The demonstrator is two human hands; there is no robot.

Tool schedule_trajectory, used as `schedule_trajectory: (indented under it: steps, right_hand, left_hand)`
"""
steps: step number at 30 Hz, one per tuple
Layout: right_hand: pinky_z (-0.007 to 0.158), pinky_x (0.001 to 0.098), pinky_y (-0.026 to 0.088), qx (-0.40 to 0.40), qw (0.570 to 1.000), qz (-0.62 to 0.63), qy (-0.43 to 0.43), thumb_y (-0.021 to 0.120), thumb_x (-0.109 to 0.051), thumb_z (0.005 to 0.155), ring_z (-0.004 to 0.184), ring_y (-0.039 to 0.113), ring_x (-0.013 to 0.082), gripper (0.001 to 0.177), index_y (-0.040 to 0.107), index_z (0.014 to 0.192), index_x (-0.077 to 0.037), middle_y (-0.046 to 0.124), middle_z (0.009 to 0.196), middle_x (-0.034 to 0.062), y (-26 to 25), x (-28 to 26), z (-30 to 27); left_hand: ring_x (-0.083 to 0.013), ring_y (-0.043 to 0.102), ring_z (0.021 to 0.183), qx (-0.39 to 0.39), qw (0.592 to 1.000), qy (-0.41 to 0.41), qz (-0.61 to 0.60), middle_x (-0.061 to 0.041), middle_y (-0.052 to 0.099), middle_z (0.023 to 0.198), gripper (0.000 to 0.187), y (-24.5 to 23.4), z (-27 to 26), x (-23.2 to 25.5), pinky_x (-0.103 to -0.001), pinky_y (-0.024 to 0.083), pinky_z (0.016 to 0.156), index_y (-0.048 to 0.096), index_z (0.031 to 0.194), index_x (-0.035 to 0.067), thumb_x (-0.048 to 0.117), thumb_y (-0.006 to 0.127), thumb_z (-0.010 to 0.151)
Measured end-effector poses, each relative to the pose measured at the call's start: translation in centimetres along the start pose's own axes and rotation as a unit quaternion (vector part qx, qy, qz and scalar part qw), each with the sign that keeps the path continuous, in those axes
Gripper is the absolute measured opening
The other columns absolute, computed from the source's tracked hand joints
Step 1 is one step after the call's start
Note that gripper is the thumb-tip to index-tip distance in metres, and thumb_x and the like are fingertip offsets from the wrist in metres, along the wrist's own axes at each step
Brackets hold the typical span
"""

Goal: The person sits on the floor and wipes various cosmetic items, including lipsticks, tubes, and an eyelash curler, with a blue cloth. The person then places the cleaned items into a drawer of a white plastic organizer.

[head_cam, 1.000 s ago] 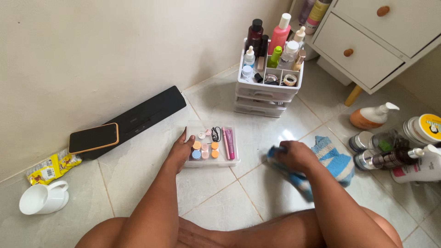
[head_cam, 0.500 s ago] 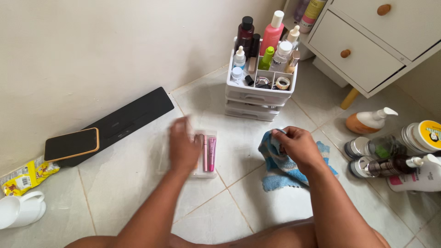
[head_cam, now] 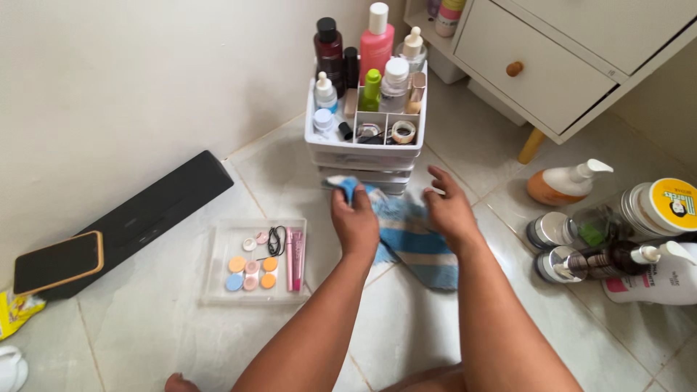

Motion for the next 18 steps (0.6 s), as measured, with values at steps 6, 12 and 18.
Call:
schedule_trajectory:
  steps: [6, 12, 18]
  right_hand:
    - [0.106, 0.0338, 0.046, -0.054, 0.997, 0.052, -0.022, 0.048, 0.0, 0.096, 0.128, 0.059, 0.0241, 0.061, 0.047, 0.153, -0.022, 0.061, 0.143, 0.0164, 3.4, 3.7, 2.1]
    - [0.104, 0.0333, 0.048, -0.055, 0.995, 0.07, -0.035, 0.046, 0.008, 0.089, 0.118, 0.065, 0.026, 0.071, 0.046, 0.154, -0.022, 0.067, 0.128, 0.0174, 4.0, 3.4, 1.7]
    - [0.102, 0.0339, 0.05, -0.084, 0.994, 0.067, 0.002, 0.045, 0.008, 0.086, 0.113, 0.066, 0.0246, 0.077, 0.041, 0.156, -0.026, 0.067, 0.125, 0.0146, 3.7, 1.9, 1.2]
  left_hand:
    - [-0.0425, 0.059, 0.104, -0.127, 0.892, 0.288, 0.324, -0.022, 0.07, 0.101, 0.018, 3.4, 0.6, 2.4, -0.054, 0.045, 0.095, 0.071, 0.1, 0.006, 0.019, 0.064, 0.09]
    - [-0.0467, 0.049, 0.119, -0.212, 0.809, 0.331, 0.437, -0.025, 0.07, 0.107, 0.029, 5.7, 1.4, 2.5, -0.058, 0.028, 0.104, 0.073, 0.108, 0.007, 0.018, 0.061, 0.084]
    - [-0.0437, 0.047, 0.123, -0.23, 0.826, 0.263, 0.442, -0.022, 0.071, 0.106, 0.033, 6.7, 2.5, 1.6, -0.058, 0.02, 0.111, 0.074, 0.113, 0.008, 0.017, 0.064, 0.083]
Point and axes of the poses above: each hand's wrist, its own z-axis towards the middle knuckle, its own y-axis out of the palm, x = y × z, the point moved 4 cm from there along z, towards the middle knuckle
